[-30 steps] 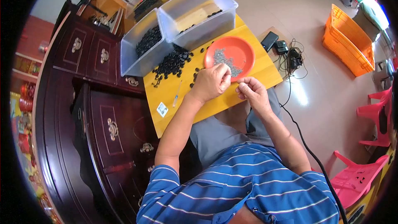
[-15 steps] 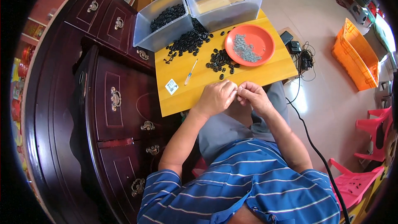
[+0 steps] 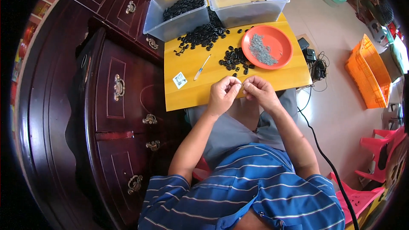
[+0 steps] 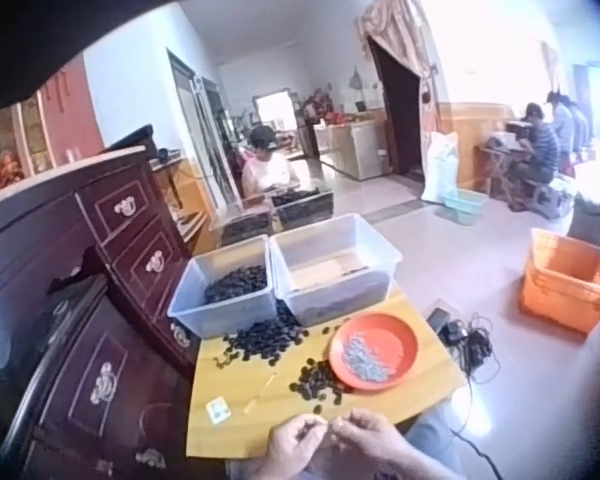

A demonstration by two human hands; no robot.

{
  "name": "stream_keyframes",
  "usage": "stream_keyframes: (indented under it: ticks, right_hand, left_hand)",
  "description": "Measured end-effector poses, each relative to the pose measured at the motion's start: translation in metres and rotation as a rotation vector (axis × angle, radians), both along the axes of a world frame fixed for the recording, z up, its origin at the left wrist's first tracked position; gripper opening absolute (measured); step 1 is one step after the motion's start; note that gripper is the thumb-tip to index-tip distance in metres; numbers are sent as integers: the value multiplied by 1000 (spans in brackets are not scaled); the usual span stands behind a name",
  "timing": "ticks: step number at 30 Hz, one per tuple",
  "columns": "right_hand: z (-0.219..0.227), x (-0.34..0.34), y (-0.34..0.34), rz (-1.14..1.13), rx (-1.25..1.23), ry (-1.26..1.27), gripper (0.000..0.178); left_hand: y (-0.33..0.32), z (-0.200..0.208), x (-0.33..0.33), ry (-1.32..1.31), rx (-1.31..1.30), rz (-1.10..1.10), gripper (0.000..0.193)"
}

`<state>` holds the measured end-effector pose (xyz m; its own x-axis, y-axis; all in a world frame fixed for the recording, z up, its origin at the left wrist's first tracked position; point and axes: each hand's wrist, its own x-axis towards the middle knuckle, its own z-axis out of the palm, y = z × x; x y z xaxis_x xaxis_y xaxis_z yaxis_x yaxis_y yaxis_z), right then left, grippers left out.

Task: The person assembles small parts by picking up black plastic pieces and metal pins from the table and inserting the pins into the plastic pieces by hand.

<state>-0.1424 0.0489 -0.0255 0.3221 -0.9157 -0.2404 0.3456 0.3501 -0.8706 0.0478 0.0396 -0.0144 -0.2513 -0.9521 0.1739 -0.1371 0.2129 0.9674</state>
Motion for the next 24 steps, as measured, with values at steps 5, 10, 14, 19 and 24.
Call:
stream_keyframes:
  ticks: [5,10,14,19,24]
  right_hand:
    - [-26,-13,-15,-95,-195,125,13]
    - [-22,-16,-19,-51,-163,137,16]
    - [-20,-15,-18,-83,-113,141,17]
    - [-22,-18,-21,-67,-141,117,20]
    - [-21,-23,-23,-31,-116,27,20]
  left_hand:
    - [-5,-11,-8,181,167,71,7]
    - [-15,-20,-15,139,121,85,6]
    - [-21,-14,-20,-36,-28,98,6]
    - [-21,-12,-25,-132,-84,66,7]
    - [-18,-5,-29,-205,-104,54,8]
